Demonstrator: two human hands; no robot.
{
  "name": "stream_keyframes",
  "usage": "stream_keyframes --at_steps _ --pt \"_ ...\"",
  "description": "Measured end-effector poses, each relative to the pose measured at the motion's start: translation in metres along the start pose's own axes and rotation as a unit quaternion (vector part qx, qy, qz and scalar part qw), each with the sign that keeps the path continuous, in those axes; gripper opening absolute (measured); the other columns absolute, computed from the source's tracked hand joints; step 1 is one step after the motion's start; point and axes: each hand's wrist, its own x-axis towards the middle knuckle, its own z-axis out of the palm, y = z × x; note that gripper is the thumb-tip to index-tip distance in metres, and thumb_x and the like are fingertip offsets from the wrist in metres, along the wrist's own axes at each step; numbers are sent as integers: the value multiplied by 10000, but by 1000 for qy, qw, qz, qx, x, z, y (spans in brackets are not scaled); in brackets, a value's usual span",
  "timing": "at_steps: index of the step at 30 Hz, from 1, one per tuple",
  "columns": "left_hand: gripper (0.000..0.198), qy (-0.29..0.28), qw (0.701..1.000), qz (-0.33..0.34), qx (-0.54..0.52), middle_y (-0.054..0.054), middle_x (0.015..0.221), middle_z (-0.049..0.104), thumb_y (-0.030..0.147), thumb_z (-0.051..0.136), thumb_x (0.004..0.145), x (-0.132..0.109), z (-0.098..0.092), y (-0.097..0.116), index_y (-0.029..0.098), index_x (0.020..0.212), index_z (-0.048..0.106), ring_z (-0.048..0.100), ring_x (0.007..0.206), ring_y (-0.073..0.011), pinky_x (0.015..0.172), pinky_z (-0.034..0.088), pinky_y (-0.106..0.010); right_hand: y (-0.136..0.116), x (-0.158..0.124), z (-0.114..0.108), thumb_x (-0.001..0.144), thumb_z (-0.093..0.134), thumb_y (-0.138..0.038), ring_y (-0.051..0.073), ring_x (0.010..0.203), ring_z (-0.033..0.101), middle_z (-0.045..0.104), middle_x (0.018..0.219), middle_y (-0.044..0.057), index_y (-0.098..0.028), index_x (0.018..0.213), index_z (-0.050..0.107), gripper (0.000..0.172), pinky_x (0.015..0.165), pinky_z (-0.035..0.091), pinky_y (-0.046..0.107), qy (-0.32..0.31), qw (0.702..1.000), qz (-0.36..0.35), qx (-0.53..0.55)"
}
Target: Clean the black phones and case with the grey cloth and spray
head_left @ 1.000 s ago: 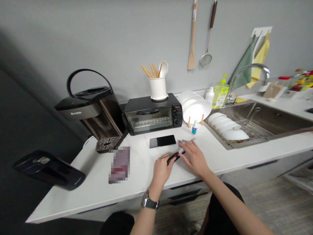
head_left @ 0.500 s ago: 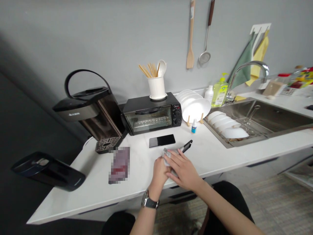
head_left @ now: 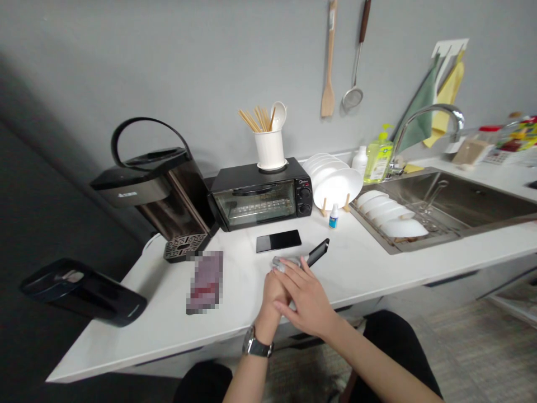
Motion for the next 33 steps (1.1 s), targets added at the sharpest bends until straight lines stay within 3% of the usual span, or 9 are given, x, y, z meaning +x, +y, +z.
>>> stream_keyframes --at_steps 3,10,13,18,20,23,28,30,33 --pt "197 -9 1000 -14 17 -86 835 778 80 599 873 -2 -1 0 179 894 767 715 742 -239 737 570 -329 6 -1 -1 1049 513 -434 294 1458 472 581 1514 158 -150 1542 454 572 1273 239 592 -6 1000 -18 -13" --pt "294 -18 1000 2 -7 -71 921 789 329 523 1046 -6 -13 22 196 961 771 735 853 -223 828 552 -308 96 -3 -31 1088 439 -395 325 1367 573 688 1364 144 -178 1399 607 415 1217 328 621 84 984 124 -97" --pt "275 -17 1000 1 -10 -73 956 793 301 521 1041 -5 -12 22 201 980 769 736 871 -223 838 551 -312 84 -2 -29 1075 467 -416 347 1442 495 687 1358 150 -165 1386 613 425 1224 310 638 80 985 121 -95" --pt "157 -28 1000 -13 7 -67 879 788 138 620 919 -4 -6 10 192 912 768 730 827 -230 806 564 -306 11 -5 -6 1024 544 -505 329 1507 408 565 1521 180 -142 1543 450 640 1259 263 634 -4 1000 -3 -27" --pt "133 -29 999 -23 17 -72 800 769 123 643 891 -4 -5 7 173 866 763 724 782 -244 765 564 -314 1 -6 -4 1028 540 -506 313 1509 410 547 1544 171 -145 1573 410 666 1266 273 606 -23 999 -34 -15" --pt "178 -26 999 -15 13 -76 889 785 151 591 949 -5 -8 10 173 923 765 736 844 -238 800 557 -312 26 -7 -11 1055 507 -459 304 1480 456 552 1545 159 -162 1584 402 616 1255 306 589 -6 999 -16 -38" --pt "297 -18 1000 4 -6 -71 914 787 330 529 1047 -6 -13 21 187 952 771 734 839 -228 796 548 -317 98 -5 -33 1086 438 -405 325 1421 527 648 1423 167 -164 1470 552 468 1218 350 613 72 987 105 -100" --pt "300 -11 1000 4 -10 -75 909 788 341 534 1045 -6 -12 22 189 948 773 736 833 -235 789 550 -323 101 -4 -34 1080 450 -412 338 1445 498 673 1379 161 -171 1421 595 442 1217 340 631 84 984 119 -99" --pt "233 -8 1000 7 -18 -65 982 800 266 549 1021 -5 -9 16 216 1003 776 746 889 -227 831 555 -316 69 -1 -23 1056 502 -447 354 1498 422 666 1385 161 -163 1396 602 455 1234 287 659 64 991 87 -76"
